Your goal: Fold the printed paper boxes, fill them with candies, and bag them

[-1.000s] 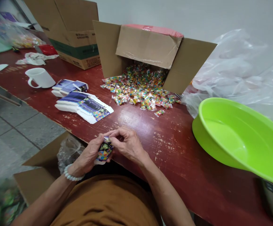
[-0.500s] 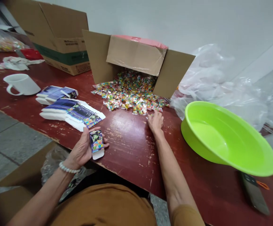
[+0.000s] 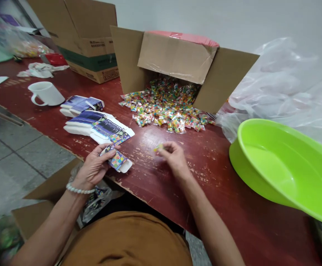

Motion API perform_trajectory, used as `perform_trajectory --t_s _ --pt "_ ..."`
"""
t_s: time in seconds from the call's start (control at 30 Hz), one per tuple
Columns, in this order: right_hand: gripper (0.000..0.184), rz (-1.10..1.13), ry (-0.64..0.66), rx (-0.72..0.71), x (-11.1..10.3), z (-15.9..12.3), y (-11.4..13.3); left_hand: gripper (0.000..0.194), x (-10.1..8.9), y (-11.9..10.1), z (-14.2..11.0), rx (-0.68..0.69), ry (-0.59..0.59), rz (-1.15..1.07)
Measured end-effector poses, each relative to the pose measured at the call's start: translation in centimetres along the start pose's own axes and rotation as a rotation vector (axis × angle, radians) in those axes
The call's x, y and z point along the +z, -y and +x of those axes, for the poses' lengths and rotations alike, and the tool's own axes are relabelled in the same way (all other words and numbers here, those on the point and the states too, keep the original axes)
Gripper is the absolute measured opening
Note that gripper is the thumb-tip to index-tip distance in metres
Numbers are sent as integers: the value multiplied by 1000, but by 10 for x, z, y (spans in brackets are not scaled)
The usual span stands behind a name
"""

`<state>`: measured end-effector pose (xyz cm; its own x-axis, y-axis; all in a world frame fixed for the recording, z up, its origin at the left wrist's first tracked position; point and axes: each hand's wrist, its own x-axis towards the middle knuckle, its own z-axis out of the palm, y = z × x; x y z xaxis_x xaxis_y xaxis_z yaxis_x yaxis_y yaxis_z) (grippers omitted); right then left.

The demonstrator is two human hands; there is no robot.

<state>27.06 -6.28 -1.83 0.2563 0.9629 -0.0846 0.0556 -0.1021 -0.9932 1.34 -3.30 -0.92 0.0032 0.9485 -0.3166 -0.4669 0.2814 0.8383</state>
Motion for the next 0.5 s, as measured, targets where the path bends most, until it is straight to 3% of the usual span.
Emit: perform_trajectory --t_s 0.07,0.2,0.33,0.43,0.5 --pt "35 156 110 29 32 -28 3 38 3 2 -3 -2 -29 -53" --pt "29 180 -34 -48 66 -50 2 27 6 7 -18 -128 31 -130" --pt "23 -59 -74 -156 66 -51 8 33 1 13 -40 -270 211 -69" --pt "17 -203 -8 -231 61 -54 18 50 1 17 -51 -378 458 62" --pt "13 -289 44 -298 57 -56 24 50 3 17 -55 -396 590 126"
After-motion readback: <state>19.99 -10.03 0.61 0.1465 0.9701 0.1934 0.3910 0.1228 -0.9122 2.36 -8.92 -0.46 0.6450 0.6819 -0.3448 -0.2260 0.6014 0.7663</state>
